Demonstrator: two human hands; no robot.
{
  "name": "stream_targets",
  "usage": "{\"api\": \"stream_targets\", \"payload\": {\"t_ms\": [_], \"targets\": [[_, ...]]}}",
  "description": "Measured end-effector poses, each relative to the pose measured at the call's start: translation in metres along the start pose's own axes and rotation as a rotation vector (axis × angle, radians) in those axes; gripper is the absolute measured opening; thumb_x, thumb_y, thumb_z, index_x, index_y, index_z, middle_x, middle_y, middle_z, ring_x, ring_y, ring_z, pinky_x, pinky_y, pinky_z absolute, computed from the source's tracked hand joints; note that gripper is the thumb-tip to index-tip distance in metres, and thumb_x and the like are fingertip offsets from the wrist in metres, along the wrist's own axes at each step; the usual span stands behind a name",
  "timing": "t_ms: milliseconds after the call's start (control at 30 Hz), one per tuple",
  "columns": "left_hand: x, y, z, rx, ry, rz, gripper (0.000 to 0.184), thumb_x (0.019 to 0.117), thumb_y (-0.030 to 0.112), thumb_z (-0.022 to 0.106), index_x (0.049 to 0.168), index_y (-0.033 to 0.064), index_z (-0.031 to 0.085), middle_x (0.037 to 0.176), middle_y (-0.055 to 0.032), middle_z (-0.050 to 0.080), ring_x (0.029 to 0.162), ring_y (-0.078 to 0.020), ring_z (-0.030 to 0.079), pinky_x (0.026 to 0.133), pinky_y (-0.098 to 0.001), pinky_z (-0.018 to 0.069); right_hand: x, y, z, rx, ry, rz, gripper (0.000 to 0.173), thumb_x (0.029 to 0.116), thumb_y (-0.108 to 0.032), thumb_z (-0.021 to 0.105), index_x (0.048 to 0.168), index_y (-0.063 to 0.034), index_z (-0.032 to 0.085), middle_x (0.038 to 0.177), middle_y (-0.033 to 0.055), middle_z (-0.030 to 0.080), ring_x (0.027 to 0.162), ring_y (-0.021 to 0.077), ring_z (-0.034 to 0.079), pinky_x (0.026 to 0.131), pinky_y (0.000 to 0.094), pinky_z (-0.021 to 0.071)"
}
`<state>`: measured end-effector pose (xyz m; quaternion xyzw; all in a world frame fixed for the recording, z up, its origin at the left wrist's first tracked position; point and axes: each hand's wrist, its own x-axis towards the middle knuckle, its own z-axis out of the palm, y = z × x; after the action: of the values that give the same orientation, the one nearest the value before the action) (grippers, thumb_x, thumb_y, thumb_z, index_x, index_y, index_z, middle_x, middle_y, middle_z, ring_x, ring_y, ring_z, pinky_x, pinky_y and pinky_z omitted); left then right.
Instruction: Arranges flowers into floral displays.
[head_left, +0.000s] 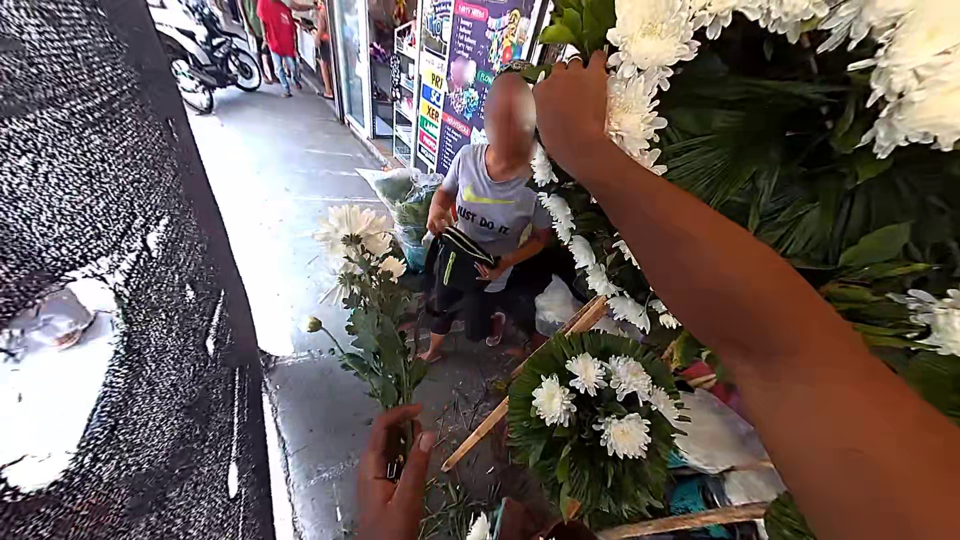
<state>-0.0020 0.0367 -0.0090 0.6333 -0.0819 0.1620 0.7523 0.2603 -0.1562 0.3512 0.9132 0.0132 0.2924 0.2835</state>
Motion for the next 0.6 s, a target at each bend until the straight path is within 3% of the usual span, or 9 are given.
{"api": "stream_targets", "payload": {"t_ms": [133,300,367,433,500,533,600], "targets": [[-0.002,0.0,-0.011,0.008,0.015,0.03,0.04,0.0969,0.021,0.063,0.134,0.0101,0.052,0.092,0.0012,0.063,0.061,-0.0064,0.055,0.051,-0.0222,0.0496,0.005,0.0,0.001,-0.001,-0.008,0.033,0.021,0.0927,0.006,0.056,0.109,0.0123,0.067,0.119,0.0327,0.065,0.122,0.0505,0.056,0.106,0.0686,0.0358],[-0.008,0.003,-0.025,0.037,0.018,0.045,0.041,0.0973,0.022,0.063,0.136,0.0131,0.051,0.097,0.0004,0.065,0.064,-0.0069,0.058,0.052,-0.0227,0.0514,0.013,0.003,0.005,-0.02,-0.062,0.083,0.023,0.0935,0.006,0.054,0.112,0.0144,0.065,0.121,0.0335,0.064,0.124,0.051,0.055,0.107,0.0679,0.0359],[-0.011,0.003,-0.028,0.079,0.014,0.043,0.043,0.098,0.02,0.061,0.137,0.0099,0.047,0.095,-0.0014,0.064,0.063,-0.0077,0.058,0.052,-0.0238,0.0516,0.011,0.008,0.003,0.031,-0.035,0.092,0.023,0.0928,0.006,0.056,0.112,0.0145,0.065,0.12,0.0348,0.064,0.123,0.0533,0.055,0.107,0.0714,0.0338],[-0.017,0.001,-0.03,0.149,0.017,0.05,0.044,0.0993,0.019,0.057,0.14,0.0086,0.045,0.094,-0.0022,0.064,0.064,-0.0075,0.058,0.053,-0.0242,0.0519,-0.003,0.005,-0.008,0.112,0.007,0.031,0.028,0.0929,0.004,0.058,0.119,0.0135,0.063,0.129,0.0356,0.059,0.128,0.0552,0.05,0.11,0.0755,0.0262],[-0.021,-0.005,-0.03,0.209,0.007,0.097,0.044,0.1004,0.021,0.056,0.142,0.0119,0.045,0.094,-0.002,0.064,0.066,-0.0072,0.059,0.056,-0.0246,0.0529,-0.038,0.004,-0.029,0.317,0.129,-0.1,0.035,0.0974,-0.011,0.062,0.129,0.0046,0.062,0.133,0.0304,0.059,0.128,0.053,0.051,0.111,0.0753,0.0245],[-0.024,-0.009,-0.028,0.25,0.005,0.121,0.044,0.1002,0.021,0.056,0.142,0.0136,0.045,0.096,-0.0024,0.065,0.07,-0.0071,0.061,0.06,-0.0254,0.0552,-0.064,0.002,-0.036,0.478,0.197,-0.16,0.035,0.1003,-0.022,0.062,0.128,-0.0017,0.065,0.13,0.025,0.063,0.125,0.0476,0.056,0.11,0.0713,0.0317],[-0.032,-0.013,-0.021,0.333,-0.005,0.16,0.045,0.0987,0.017,0.056,0.142,0.0118,0.045,0.099,-0.0058,0.066,0.078,-0.0089,0.064,0.068,-0.0286,0.0579,-0.125,-0.006,-0.043,0.836,0.192,-0.21,0.033,0.1035,-0.036,0.058,0.123,-0.0104,0.069,0.118,0.0105,0.07,0.11,0.0279,0.067,0.096,0.0554,0.0531]]}}
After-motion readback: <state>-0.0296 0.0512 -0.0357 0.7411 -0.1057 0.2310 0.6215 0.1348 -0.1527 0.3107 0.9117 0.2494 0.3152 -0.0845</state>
